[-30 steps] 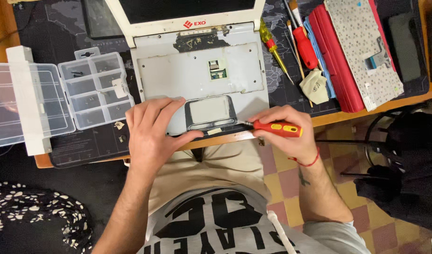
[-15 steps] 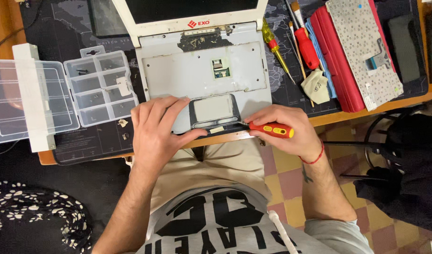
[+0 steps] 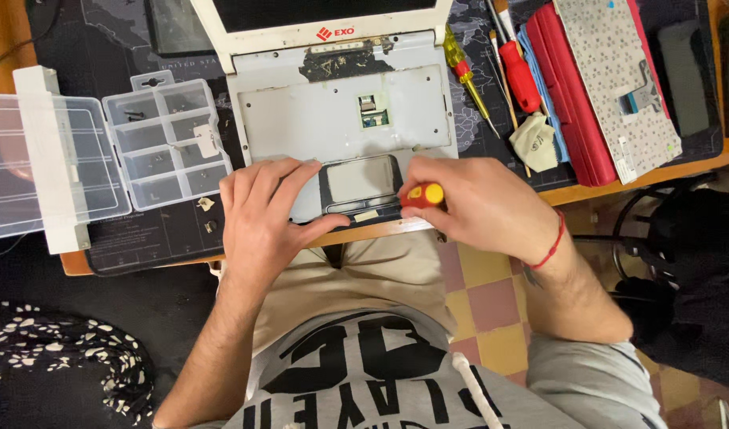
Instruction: The person opens a white laptop and uses a yellow screwdriver to remove screws from the palm rest area. They then switch to a red screwdriver to continue removing screws from the same area.
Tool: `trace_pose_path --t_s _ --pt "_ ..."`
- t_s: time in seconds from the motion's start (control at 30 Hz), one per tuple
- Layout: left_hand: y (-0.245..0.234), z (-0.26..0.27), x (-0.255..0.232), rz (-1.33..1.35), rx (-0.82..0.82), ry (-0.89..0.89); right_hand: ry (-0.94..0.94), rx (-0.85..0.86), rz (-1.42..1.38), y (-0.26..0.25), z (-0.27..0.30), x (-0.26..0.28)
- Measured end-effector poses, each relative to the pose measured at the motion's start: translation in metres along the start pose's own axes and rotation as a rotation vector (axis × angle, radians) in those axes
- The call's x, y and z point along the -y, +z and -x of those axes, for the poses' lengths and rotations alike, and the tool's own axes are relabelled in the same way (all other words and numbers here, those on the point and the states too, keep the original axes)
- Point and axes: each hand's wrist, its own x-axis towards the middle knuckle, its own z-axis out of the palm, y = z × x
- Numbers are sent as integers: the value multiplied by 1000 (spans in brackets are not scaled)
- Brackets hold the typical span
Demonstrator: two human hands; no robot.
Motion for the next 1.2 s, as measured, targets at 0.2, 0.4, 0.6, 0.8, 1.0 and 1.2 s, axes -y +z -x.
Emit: trace_pose_path --t_s 0.2,0.4,0.6,0.8,1.0,1.2 --pt "0 0 0 -12 -4 -17 -366 -286 -104 31 27 -17" --pt "0 0 1 -5 2 -7 -511 -612 -111 85 42 -31" --pt "-1 -1 -1 -25 25 -12 -392 -668 -207 122 44 -31" --pt "-1 -1 -2 -8 14 -13 -400 -852 -653 139 40 -46" --pt "-1 0 -1 -10 18 -13 83 -809 -766 96 39 -29" --pt "1 1 1 1 15 -15 234 -650 -611 77 30 -21"
